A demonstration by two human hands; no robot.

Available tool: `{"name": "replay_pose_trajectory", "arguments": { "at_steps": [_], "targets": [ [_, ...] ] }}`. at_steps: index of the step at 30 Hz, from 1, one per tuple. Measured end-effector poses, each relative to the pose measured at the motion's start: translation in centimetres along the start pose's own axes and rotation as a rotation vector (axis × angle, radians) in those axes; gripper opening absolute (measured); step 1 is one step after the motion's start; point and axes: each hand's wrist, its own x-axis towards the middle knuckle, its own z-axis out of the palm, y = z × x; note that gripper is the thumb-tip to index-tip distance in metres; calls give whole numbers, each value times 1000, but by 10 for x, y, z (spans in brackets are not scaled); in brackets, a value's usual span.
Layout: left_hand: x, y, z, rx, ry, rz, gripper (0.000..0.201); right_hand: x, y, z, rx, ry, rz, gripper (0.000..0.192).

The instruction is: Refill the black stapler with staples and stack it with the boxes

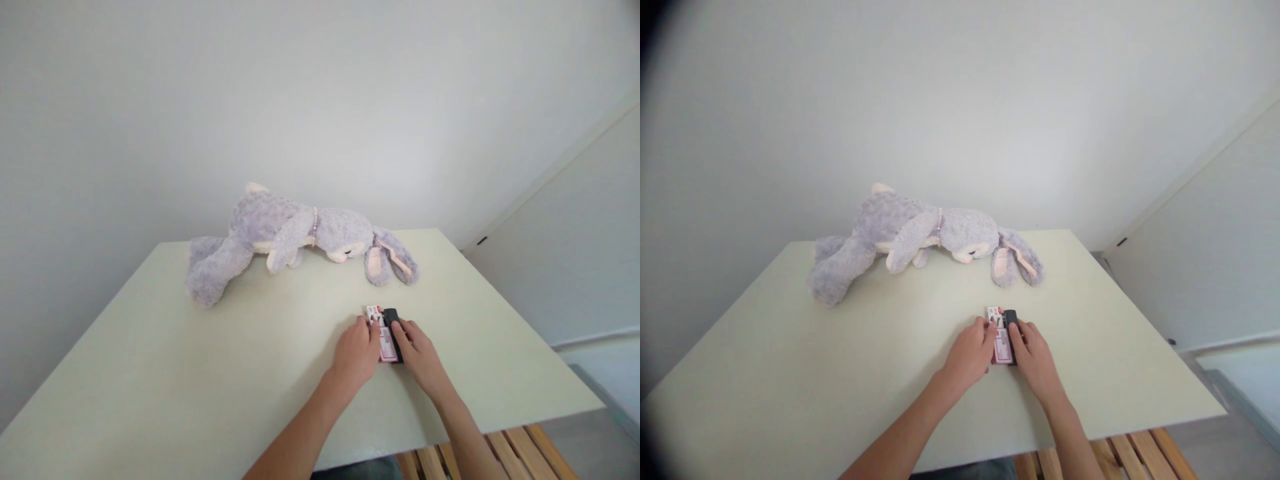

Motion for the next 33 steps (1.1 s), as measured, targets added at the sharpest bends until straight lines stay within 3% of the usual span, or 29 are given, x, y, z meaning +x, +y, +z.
{"name": "replay_pose_trajectory", "arguments": {
  "at_steps": [4, 10, 14, 18, 21, 23, 27, 30, 33],
  "targets": [
    [-18, -28, -26, 54, 34, -74, 59, -11, -33, 37, 54, -96, -65, 46],
    [-68, -89, -90, 105, 129, -223, 53, -33, -92, 107, 153, -232, -180, 34],
    [-94, -108, -116, 109, 195, -296, 50, -41, -113, 137, 191, -268, -213, 32],
    [-102, -102, -105, 121, 297, -341, 37, -40, -104, 132, 186, -238, -177, 31],
    [-110, -95, -90, 142, 355, -294, 51, -38, -85, 111, 161, -185, -119, 34],
    [-118, -99, -88, 153, 369, -257, 49, -40, -72, 97, 146, -157, -84, 36],
    [-123, -129, -113, 187, 404, -244, 41, -47, -56, 82, 129, -135, -40, 38],
    [-103, -154, -134, 233, 449, -222, 40, -52, -54, 81, 123, -126, -30, 38],
    [-78, -167, -143, 229, 448, -174, 40, -53, -54, 84, 122, -114, -24, 39]
  ]
}}
